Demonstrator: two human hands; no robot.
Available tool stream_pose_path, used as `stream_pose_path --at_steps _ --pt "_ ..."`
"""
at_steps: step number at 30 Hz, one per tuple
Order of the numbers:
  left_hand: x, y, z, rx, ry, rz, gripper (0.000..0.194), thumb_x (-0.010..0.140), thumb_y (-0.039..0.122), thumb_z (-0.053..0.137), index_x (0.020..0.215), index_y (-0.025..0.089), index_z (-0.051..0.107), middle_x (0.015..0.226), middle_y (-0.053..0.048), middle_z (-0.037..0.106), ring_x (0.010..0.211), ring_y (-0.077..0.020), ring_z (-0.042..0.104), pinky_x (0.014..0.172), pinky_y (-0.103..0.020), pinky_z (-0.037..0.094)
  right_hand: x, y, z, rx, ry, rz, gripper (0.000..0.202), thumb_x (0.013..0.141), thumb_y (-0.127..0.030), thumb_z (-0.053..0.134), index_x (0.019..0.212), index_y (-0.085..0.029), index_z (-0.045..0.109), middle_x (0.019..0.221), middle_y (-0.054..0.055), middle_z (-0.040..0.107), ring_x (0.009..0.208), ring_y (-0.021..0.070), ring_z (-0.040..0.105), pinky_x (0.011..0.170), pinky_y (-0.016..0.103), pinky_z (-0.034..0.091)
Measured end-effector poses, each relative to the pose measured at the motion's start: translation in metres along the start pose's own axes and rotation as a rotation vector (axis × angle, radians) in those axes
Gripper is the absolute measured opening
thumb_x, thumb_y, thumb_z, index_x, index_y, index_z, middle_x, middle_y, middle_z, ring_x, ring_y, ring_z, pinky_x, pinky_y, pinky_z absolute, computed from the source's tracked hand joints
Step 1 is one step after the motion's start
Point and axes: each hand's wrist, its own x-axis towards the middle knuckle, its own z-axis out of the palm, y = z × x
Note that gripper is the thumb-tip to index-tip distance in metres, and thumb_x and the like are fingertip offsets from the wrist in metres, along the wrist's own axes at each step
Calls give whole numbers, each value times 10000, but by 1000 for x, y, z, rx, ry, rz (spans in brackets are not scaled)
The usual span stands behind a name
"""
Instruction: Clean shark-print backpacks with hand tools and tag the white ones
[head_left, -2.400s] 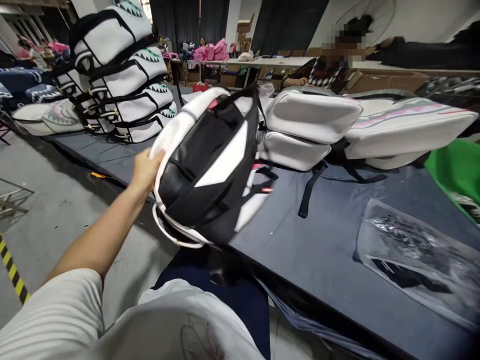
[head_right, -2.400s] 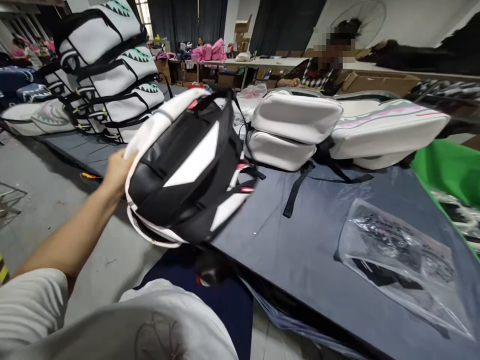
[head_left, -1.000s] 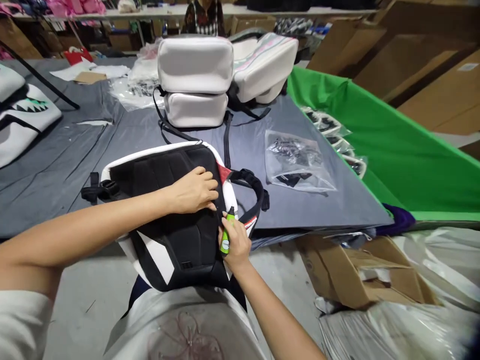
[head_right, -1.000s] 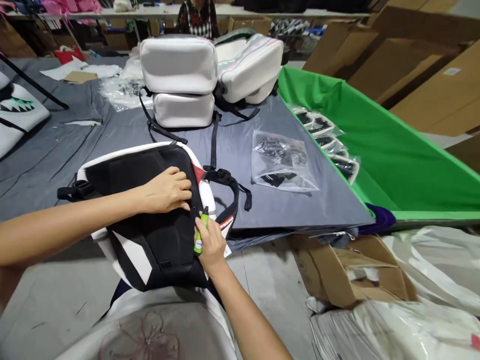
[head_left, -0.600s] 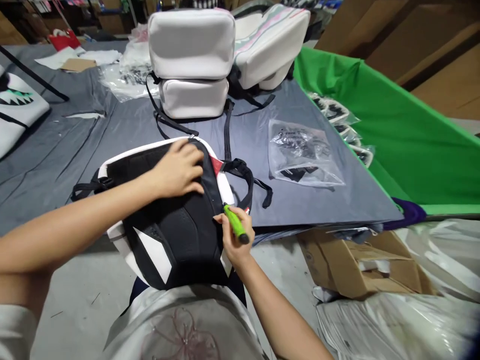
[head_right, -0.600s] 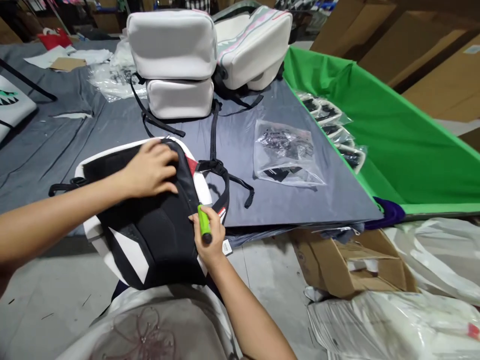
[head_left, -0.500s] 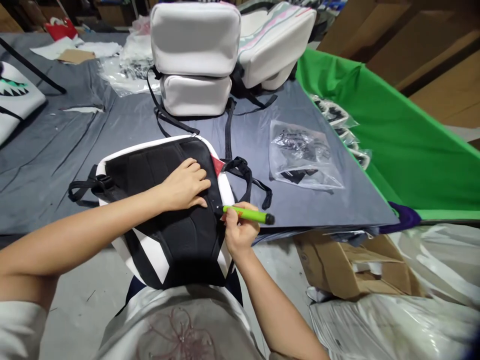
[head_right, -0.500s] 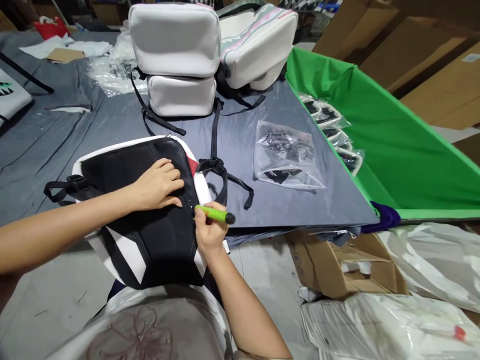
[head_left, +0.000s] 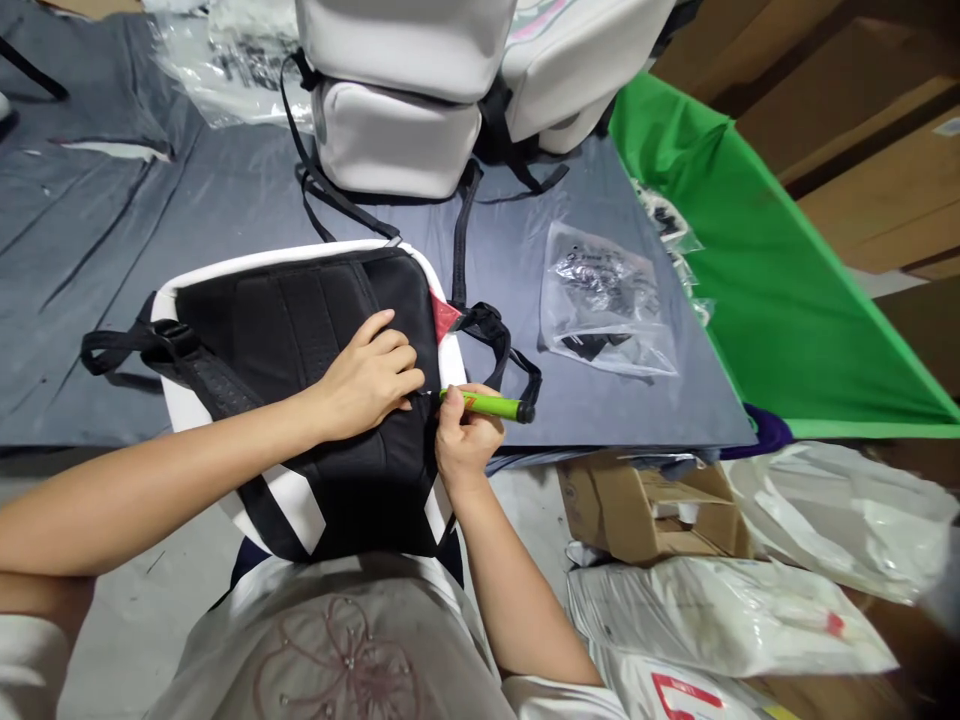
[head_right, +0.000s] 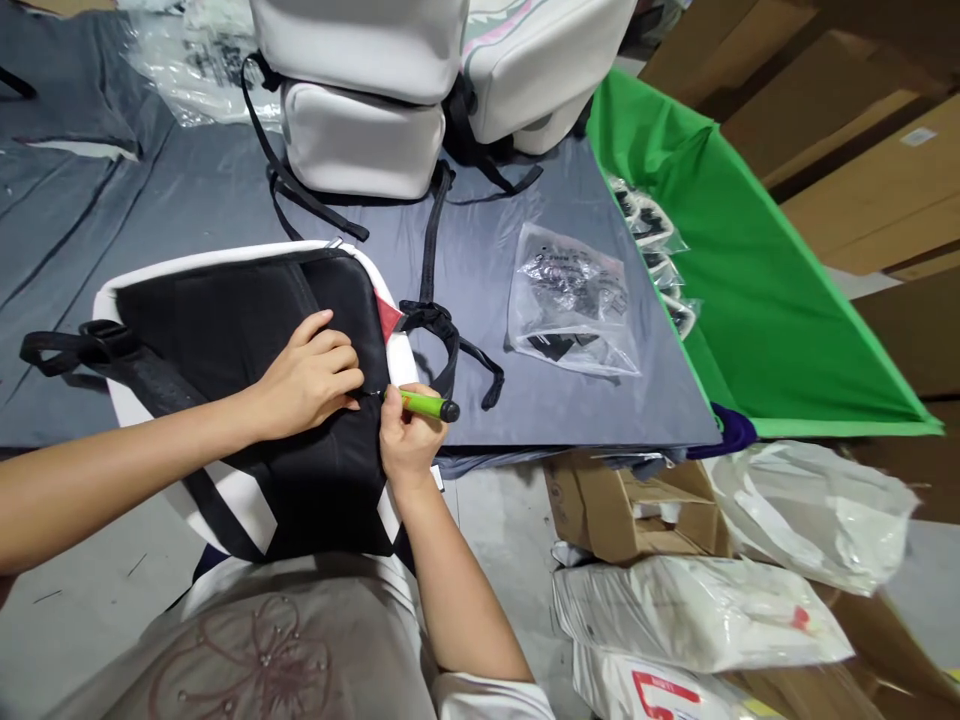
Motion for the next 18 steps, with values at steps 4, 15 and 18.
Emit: stream_pose_path --at_steps 4,15,18 --pt "-3 -1 4 18 35 5 134 848 311 675 829 196 611 838 -1 591 963 -202 538 1154 -529 341 2 -3 2 -32 -22 -31 316 957 -389 529 728 -183 599 753 54 669 600 143 623 580 275 503" --pt "-6 -2 10 29 81 16 174 857 337 671 822 189 585 839 4 593 966 -199 544 1144 -511 359 6 -13 0 -35 -133 186 381 958 -481 472 784 -172 610 695 60 665 564 162 614 593 292 478" --pt "-6 -2 10 33 84 15 182 859 348 670 822 192 585 843 8 597 965 -198 549 1149 -504 355 10 -16 -1 -26 -170 253 418 953 -524 455 812 -165 618 643 51 649 532 167 603 570 293 464"
